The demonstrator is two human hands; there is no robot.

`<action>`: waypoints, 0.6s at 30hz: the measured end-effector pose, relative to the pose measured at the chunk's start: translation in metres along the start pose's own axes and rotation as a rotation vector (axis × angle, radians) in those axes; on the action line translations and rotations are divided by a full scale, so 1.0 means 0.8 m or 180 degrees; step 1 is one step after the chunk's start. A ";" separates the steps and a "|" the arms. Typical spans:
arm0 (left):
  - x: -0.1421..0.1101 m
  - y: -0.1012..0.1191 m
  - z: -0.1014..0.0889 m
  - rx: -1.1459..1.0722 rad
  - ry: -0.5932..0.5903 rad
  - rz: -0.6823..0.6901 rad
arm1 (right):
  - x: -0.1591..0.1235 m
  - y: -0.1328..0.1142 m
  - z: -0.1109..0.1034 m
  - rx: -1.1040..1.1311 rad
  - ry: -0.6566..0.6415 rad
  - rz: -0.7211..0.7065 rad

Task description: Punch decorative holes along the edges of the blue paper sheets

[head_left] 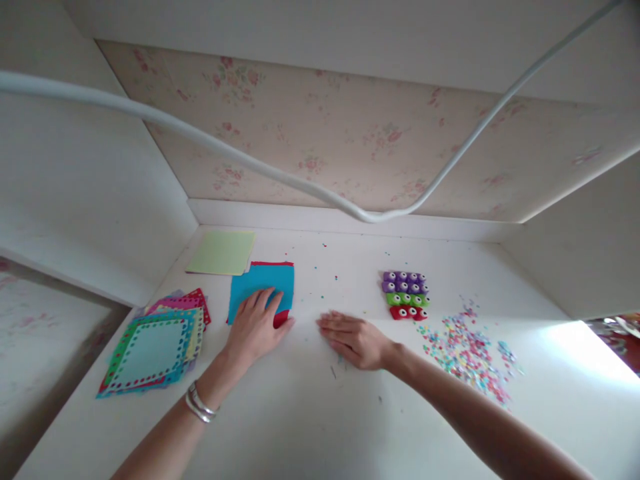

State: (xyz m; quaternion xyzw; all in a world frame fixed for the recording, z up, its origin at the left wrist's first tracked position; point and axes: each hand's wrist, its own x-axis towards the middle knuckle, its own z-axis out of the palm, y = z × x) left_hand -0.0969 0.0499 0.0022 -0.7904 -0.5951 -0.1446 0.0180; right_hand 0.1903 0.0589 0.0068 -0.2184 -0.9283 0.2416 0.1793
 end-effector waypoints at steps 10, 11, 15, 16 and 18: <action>-0.003 -0.020 -0.001 0.0112 -0.0120 0.0042 | 0.024 0.058 -0.025 -0.0491 0.1139 0.1978; -0.004 -0.020 -0.001 0.0108 -0.0108 0.0043 | 0.039 0.075 -0.027 -0.0574 0.1086 0.2062; -0.012 -0.025 -0.001 0.0107 -0.0061 -0.0007 | 0.081 0.102 -0.019 -0.0669 0.0721 0.1861; -0.015 -0.027 -0.001 0.0093 -0.0037 -0.0013 | 0.082 0.097 -0.013 -0.0665 0.0613 0.1757; -0.022 -0.029 -0.003 0.0057 0.0029 0.0004 | 0.072 0.076 0.001 -0.0656 0.0384 0.1453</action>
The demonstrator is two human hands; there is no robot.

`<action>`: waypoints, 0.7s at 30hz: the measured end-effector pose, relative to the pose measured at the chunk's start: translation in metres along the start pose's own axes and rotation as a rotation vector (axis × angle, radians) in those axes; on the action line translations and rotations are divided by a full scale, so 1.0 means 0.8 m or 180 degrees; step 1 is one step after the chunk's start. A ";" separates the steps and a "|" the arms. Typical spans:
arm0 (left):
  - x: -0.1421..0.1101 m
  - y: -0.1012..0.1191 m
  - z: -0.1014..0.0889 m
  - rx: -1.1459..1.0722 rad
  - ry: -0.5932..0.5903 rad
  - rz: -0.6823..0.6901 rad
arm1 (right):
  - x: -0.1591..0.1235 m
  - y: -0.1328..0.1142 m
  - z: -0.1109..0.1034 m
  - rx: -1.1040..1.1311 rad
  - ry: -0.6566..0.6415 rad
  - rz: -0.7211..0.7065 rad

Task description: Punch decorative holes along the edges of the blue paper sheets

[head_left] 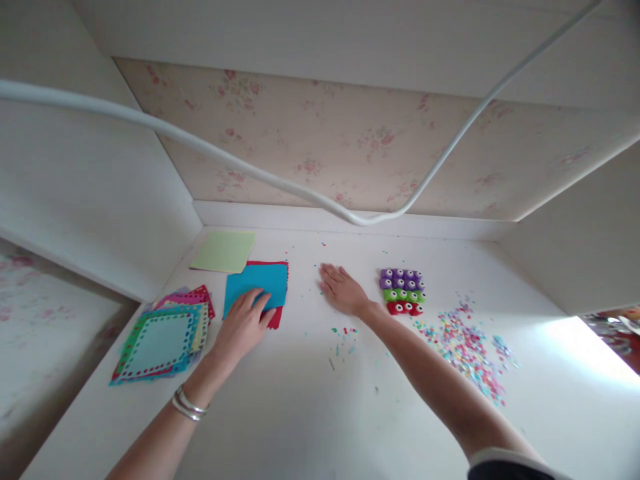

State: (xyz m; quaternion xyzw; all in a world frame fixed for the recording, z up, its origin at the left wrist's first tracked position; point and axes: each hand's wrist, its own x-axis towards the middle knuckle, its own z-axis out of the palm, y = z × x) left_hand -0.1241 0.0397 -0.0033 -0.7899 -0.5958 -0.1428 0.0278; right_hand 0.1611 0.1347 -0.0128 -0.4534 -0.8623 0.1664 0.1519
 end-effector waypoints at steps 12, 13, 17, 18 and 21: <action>-0.003 0.003 -0.004 -0.0484 -0.0131 0.0225 | -0.168 -0.054 -0.035 0.0646 0.0119 -0.0242; -0.002 -0.004 -0.003 -0.0519 -0.0186 0.0217 | -0.169 -0.059 -0.032 0.0710 0.0365 -0.0044; 0.002 -0.029 -0.001 -0.0523 -0.0328 0.0269 | -0.161 -0.100 -0.010 0.1024 0.0873 0.0249; 0.003 -0.031 -0.001 -0.0487 -0.0322 0.0304 | -0.155 -0.114 -0.002 0.1049 0.0850 0.0183; 0.003 -0.029 -0.003 -0.0416 -0.0283 0.0388 | -0.132 -0.152 0.019 0.0920 0.0655 -0.0186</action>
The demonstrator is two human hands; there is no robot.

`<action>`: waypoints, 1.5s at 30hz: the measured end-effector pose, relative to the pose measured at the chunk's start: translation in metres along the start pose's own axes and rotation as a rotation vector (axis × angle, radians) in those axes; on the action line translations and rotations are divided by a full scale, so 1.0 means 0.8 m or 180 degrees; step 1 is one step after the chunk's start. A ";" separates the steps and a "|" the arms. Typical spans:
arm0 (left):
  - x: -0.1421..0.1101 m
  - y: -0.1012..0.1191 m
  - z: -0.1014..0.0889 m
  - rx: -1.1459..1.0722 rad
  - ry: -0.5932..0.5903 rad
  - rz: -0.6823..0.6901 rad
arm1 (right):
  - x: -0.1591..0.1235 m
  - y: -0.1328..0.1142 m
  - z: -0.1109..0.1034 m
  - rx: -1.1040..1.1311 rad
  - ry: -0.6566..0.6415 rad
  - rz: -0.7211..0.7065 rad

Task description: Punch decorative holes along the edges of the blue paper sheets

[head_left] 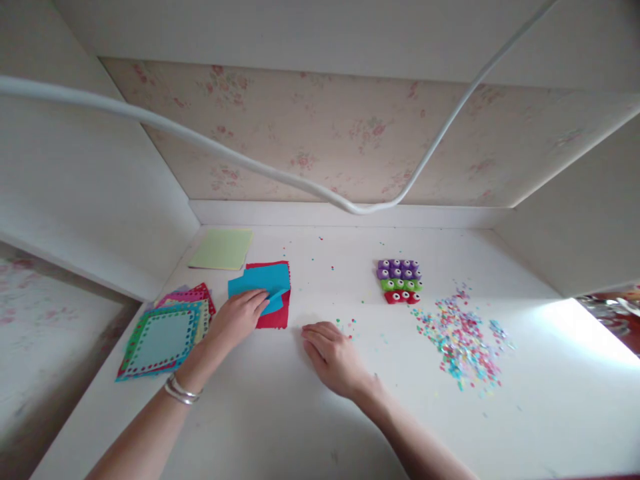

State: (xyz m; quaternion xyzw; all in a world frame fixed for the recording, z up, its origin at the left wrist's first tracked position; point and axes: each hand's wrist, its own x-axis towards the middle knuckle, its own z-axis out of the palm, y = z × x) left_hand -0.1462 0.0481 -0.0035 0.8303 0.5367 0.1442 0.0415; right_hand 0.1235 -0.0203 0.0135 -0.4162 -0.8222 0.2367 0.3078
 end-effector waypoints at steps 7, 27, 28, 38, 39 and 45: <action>-0.006 0.015 -0.004 0.0348 0.0102 0.0093 | 0.049 -0.017 0.044 -0.0655 -0.0182 -0.0255; 0.002 -0.001 -0.005 0.0332 0.0198 -0.0134 | 0.057 -0.021 0.066 -0.1010 -0.0408 -0.0028; 0.001 -0.001 -0.005 0.0330 0.0200 -0.0111 | 0.058 -0.021 0.069 -0.1050 -0.0406 0.0025; -0.010 -0.017 0.010 0.0399 0.0350 0.0098 | -0.024 0.024 0.008 -0.1382 -0.0328 0.0748; -0.011 -0.018 0.010 0.0396 0.0353 0.0087 | -0.039 0.034 -0.007 -0.1428 -0.0345 0.0799; -0.013 -0.020 0.012 0.0358 0.0447 0.0093 | -0.128 0.107 -0.090 -0.1531 -0.0108 0.1104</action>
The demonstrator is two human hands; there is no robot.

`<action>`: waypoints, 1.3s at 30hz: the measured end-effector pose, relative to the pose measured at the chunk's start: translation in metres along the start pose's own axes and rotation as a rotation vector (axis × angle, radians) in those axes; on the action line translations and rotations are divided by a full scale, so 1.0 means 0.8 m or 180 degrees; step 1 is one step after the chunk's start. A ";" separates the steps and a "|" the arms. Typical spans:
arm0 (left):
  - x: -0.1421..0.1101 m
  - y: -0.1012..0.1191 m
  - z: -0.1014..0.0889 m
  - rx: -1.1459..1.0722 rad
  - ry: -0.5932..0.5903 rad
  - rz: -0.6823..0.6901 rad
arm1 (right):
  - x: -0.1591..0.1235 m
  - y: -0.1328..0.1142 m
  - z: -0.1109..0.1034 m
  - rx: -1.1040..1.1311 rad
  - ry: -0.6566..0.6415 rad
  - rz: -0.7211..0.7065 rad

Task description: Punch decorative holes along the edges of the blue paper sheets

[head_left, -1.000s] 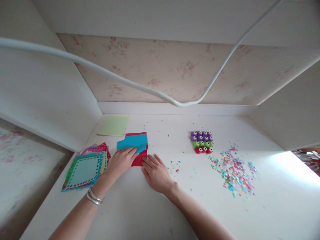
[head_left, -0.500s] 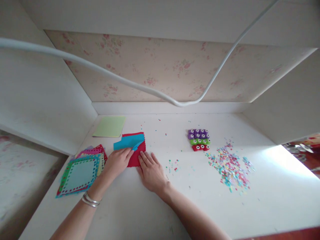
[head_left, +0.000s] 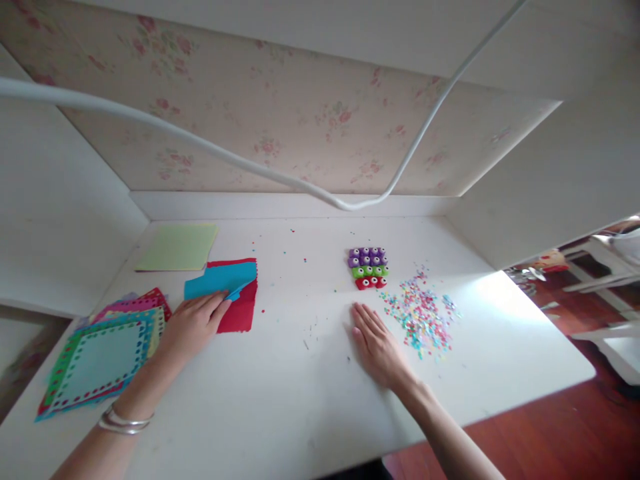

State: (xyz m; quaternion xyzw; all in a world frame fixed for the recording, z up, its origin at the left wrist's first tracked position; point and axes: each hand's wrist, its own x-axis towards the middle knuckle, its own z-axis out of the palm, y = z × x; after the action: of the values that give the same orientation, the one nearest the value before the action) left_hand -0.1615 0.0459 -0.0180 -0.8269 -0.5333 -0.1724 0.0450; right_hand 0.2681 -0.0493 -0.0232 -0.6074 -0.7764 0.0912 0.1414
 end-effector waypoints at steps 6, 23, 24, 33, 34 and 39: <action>-0.001 -0.004 -0.001 0.0059 0.0026 -0.0009 | -0.008 0.023 -0.010 0.0194 0.0746 0.0219; -0.016 -0.017 -0.016 0.0044 -0.0309 0.0055 | 0.106 -0.216 0.053 0.0595 -0.0127 -0.1227; -0.016 -0.017 -0.016 0.0029 -0.0302 0.0059 | 0.102 -0.209 0.050 0.0542 -0.0172 -0.1174; -0.016 -0.011 -0.020 -0.0016 -0.0140 -0.0058 | 0.013 -0.036 0.012 0.0221 0.0376 0.0414; -0.016 -0.009 -0.021 -0.0004 -0.0098 -0.0078 | 0.002 -0.015 0.007 0.0204 0.0534 0.0546; -0.011 0.033 -0.024 -0.0019 0.0193 -0.0150 | -0.020 0.026 -0.009 0.0346 0.1369 0.0705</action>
State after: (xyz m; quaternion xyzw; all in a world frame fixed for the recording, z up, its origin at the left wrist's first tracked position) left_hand -0.1457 0.0223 -0.0003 -0.8087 -0.5505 -0.2000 0.0547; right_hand 0.2935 -0.0599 -0.0248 -0.6857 -0.6510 0.0163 0.3251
